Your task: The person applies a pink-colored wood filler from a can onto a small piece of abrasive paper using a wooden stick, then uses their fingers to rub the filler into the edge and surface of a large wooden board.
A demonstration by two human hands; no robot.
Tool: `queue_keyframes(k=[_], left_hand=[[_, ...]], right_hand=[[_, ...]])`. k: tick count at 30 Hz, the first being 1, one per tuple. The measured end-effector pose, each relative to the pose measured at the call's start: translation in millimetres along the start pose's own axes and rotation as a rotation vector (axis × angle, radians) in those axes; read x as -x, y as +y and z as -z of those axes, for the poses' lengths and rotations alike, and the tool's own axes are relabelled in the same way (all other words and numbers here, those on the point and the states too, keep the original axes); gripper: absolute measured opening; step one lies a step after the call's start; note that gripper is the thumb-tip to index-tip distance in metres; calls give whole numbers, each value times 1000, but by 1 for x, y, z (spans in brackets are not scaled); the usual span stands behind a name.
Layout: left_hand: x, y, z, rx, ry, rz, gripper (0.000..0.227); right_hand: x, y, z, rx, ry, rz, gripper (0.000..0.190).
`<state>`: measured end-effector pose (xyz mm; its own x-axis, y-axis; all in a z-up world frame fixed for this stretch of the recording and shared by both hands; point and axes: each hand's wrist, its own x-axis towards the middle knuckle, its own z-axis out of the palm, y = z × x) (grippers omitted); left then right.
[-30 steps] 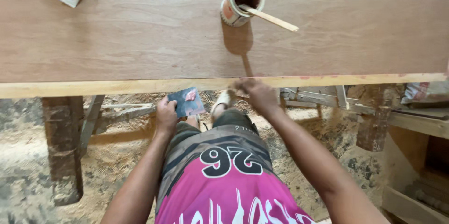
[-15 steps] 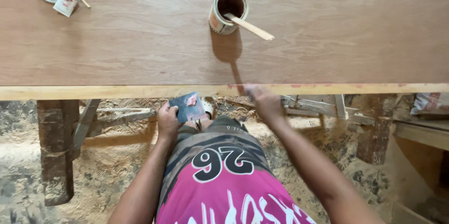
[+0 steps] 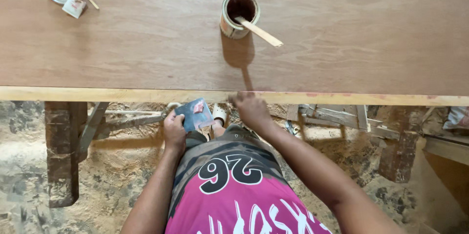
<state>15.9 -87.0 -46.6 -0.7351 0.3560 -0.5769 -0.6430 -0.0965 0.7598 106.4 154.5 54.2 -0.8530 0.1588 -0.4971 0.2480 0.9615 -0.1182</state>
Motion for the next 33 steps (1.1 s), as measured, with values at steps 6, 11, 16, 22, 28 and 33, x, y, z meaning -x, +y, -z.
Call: queue_keyframes(k=[6, 11, 16, 22, 28, 33], left_hand=[[0, 15, 8, -84, 41, 83, 20], [-6, 40, 12, -70, -2, 143, 20], [-16, 53, 19, -171, -53, 134, 17], [-44, 39, 31, -150, -131, 50, 20], [-56, 41, 45, -270, -178, -11, 18], [-50, 72, 29, -249, -300, 118, 19]], right_hand=[[6, -2, -11, 128, 582, 234, 43], [-11, -1, 8, -165, -20, -89, 38], [-3, -26, -18, 15, 360, 122, 38], [-23, -32, -22, -9, 402, 70, 40], [-31, -59, 28, -318, -51, -191, 42], [-27, -81, 91, -549, 73, -50, 40]])
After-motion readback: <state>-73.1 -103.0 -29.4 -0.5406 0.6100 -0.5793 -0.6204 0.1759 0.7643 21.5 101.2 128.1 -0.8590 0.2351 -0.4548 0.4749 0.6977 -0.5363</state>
